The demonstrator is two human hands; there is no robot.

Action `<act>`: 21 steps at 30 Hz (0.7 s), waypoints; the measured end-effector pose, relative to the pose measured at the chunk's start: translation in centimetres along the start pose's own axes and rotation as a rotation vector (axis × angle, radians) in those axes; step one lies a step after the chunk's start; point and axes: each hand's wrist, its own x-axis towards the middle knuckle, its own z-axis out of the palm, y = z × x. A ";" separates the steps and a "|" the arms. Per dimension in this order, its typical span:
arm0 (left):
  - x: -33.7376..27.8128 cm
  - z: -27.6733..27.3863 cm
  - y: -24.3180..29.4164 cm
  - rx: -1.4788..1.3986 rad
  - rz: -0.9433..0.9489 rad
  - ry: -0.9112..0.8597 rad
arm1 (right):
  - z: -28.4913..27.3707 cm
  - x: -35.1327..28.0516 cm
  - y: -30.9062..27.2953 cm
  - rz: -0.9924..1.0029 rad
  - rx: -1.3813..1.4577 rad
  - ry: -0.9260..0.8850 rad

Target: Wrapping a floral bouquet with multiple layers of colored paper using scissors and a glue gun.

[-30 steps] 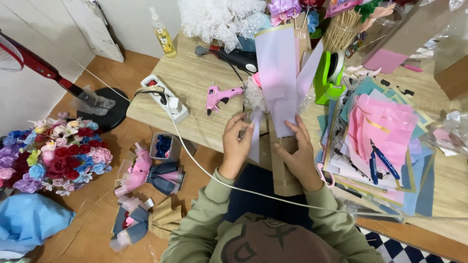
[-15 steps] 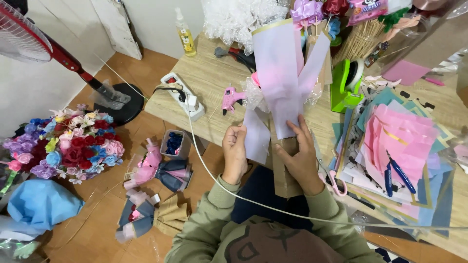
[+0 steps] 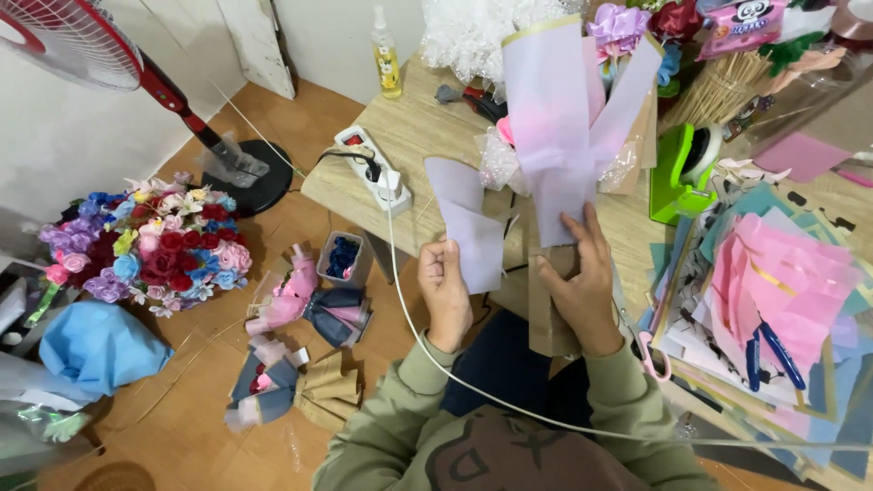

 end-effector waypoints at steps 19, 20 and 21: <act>0.3 0.3 -2.5 -0.257 -0.122 -0.090 | -3.3 0.3 0.9 -0.290 0.116 -0.075; -0.1 0.7 -2.5 -0.270 -0.142 -0.115 | -3.5 -0.3 -0.3 -0.367 0.094 -0.061; -0.6 1.1 -2.4 -0.285 -0.162 -0.139 | -3.7 -0.8 -1.6 -0.444 0.068 -0.050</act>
